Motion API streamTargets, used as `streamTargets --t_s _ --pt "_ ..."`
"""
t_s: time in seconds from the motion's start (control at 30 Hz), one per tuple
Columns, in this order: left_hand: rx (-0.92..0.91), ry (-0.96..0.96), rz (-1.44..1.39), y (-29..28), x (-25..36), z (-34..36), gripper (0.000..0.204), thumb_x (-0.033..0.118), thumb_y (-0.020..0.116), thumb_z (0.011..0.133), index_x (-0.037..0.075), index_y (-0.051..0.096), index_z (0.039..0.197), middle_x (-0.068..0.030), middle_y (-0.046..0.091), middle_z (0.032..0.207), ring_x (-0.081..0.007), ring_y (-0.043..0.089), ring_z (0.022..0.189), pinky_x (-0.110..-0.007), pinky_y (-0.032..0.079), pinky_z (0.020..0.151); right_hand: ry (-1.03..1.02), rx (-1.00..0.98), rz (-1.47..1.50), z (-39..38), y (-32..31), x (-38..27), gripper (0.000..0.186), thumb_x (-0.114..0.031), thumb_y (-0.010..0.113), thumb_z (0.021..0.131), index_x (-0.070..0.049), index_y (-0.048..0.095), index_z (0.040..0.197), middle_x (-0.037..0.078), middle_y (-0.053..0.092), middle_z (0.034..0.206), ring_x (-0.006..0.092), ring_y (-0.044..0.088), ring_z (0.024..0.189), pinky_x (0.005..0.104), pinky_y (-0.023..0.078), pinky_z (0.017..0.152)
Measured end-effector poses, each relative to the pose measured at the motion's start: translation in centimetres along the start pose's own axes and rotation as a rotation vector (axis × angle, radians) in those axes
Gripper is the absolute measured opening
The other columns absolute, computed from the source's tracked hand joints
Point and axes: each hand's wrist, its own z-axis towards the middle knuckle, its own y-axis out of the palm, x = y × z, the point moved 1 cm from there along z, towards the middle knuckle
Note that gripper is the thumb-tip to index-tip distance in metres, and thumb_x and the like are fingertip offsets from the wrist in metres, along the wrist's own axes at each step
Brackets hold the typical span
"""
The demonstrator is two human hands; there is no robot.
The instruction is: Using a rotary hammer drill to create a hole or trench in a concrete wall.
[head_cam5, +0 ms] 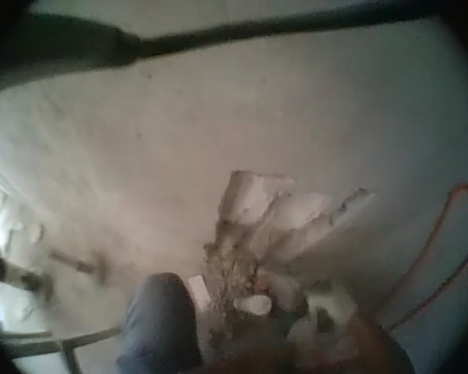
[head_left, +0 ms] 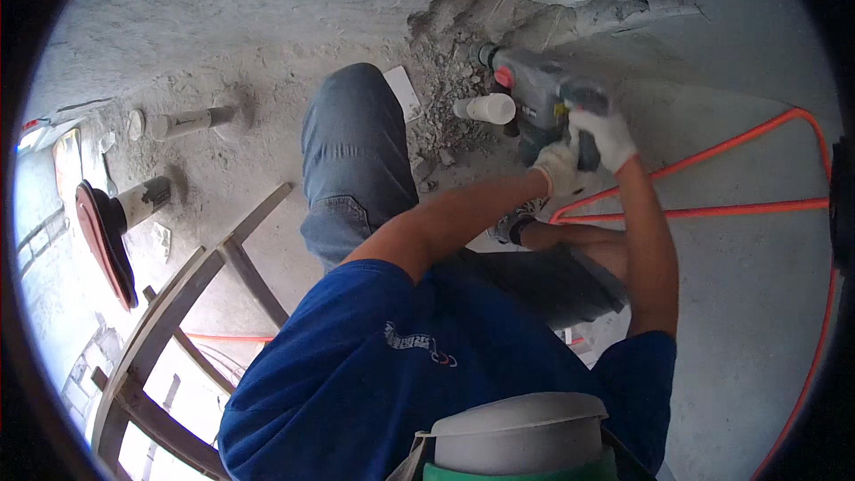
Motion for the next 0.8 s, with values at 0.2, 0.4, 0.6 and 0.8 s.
streamTargets --t_s 0.2,0.4,0.6,0.8 --pt "0.003 -0.019 0.14 -0.6 1.1 -2.1 0.121 0.054 0.067 0.078 -0.012 -0.007 0.149 -0.0301 0.063 0.106 -0.0409 0.065 0.096 -0.042 0.052 0.086 0.187 -0.039 0.195 -0.2 -0.2 0.8 0.029 -0.019 0.066 0.08 -0.002 0.07 0.102 0.005 0.067 0.084 0.0175 0.063 0.081 0.0304 0.048 0.077" --pt "0.039 -0.036 -0.075 -4.9 6.6 -2.0 0.125 0.054 0.066 0.079 -0.016 -0.013 0.145 -0.0289 0.065 0.105 -0.04 0.066 0.096 -0.041 0.052 0.085 0.133 -0.151 -0.013 0.4 -1.6 -7.5 0.023 -0.019 0.064 0.082 0.001 0.069 0.092 0.006 0.067 0.077 0.0153 0.062 0.073 0.0302 0.048 0.068" --pt "-0.096 -0.142 -0.342 -5.3 6.9 -3.7 0.127 0.057 0.067 0.078 -0.017 -0.012 0.144 -0.0264 0.067 0.099 -0.0386 0.068 0.091 -0.039 0.054 0.079 0.21 -0.015 -0.098 -0.9 -0.1 -6.9 0.019 -0.017 0.063 0.08 0.001 0.068 0.082 0.006 0.064 0.07 0.015 0.062 0.07 0.0285 0.049 0.073" --pt "-0.084 -0.054 -0.181 -4.4 7.4 -5.0 0.129 0.057 0.07 0.076 -0.016 -0.01 0.146 -0.0256 0.067 0.097 -0.0397 0.068 0.09 -0.041 0.053 0.08 0.118 -0.071 0.085 -3.3 -0.9 -8.1 0.026 -0.02 0.064 0.08 0.003 0.069 0.092 0.005 0.067 0.076 0.0136 0.062 0.072 0.0292 0.048 0.068"
